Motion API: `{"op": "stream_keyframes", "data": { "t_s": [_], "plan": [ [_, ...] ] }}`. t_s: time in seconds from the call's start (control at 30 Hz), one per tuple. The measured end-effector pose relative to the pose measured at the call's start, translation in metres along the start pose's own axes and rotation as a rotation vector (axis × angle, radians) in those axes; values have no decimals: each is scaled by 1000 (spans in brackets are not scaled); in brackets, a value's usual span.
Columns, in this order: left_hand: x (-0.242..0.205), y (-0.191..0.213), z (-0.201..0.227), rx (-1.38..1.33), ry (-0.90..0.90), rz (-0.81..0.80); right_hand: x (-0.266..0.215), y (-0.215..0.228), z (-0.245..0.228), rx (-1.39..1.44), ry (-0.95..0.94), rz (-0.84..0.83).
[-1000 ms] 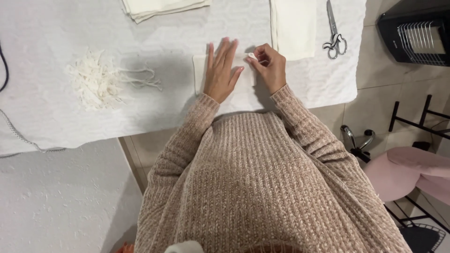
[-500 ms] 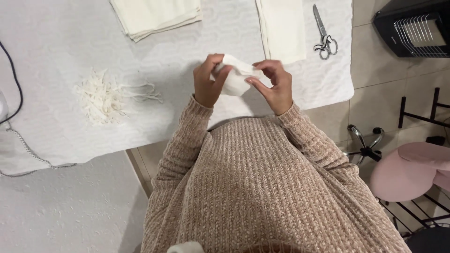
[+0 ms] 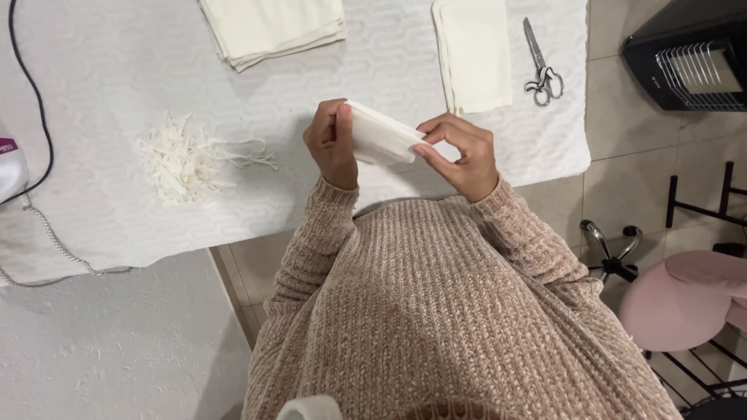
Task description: Folding and stacking white cloth pieces on a padded table.
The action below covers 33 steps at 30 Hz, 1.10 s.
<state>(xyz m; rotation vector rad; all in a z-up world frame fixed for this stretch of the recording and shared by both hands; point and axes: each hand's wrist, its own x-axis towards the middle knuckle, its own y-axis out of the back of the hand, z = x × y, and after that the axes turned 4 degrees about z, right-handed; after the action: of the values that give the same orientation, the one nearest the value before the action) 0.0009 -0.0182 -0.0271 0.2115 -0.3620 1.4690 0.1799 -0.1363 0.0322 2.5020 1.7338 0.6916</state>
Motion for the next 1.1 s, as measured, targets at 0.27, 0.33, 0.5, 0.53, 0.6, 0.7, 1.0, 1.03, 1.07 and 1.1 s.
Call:
{"op": "stream_keyframes", "data": {
  "t_s": [0.27, 0.33, 0.5, 0.53, 0.6, 0.7, 1.0, 1.03, 1.07, 1.1],
  "plan": [
    [37, -2, 50, 184, 45, -319, -19, -7, 6, 132, -307, -35],
    [32, -9, 3, 298, -20, -416, -21, -13, 32, 79, -402, -78],
    [5, -31, -82, 934, -72, -533, -11, -25, 55, 24, -905, 47],
    [1, -35, -86, 932, -73, -533, -11, -25, 62, 22, -905, 49],
    [-8, -44, -95, 1078, -198, -433, -14, -25, 75, -111, -878, 22],
    [-17, -49, -110, 1089, -298, -394, -13, -24, 86, -110, -910, -8],
    [1, -46, -99, 935, 0, -505, 13, -62, 43, 102, -242, -70],
    [5, -34, -94, 938, -2, -499, 15, -70, 60, 104, -237, -73],
    [10, -22, -89, 703, 104, -459, 17, -79, 77, -208, -65, -107],
    [14, -6, -83, 471, 209, -413, 19, -89, 93, -513, 108, -145]
  ]
}}
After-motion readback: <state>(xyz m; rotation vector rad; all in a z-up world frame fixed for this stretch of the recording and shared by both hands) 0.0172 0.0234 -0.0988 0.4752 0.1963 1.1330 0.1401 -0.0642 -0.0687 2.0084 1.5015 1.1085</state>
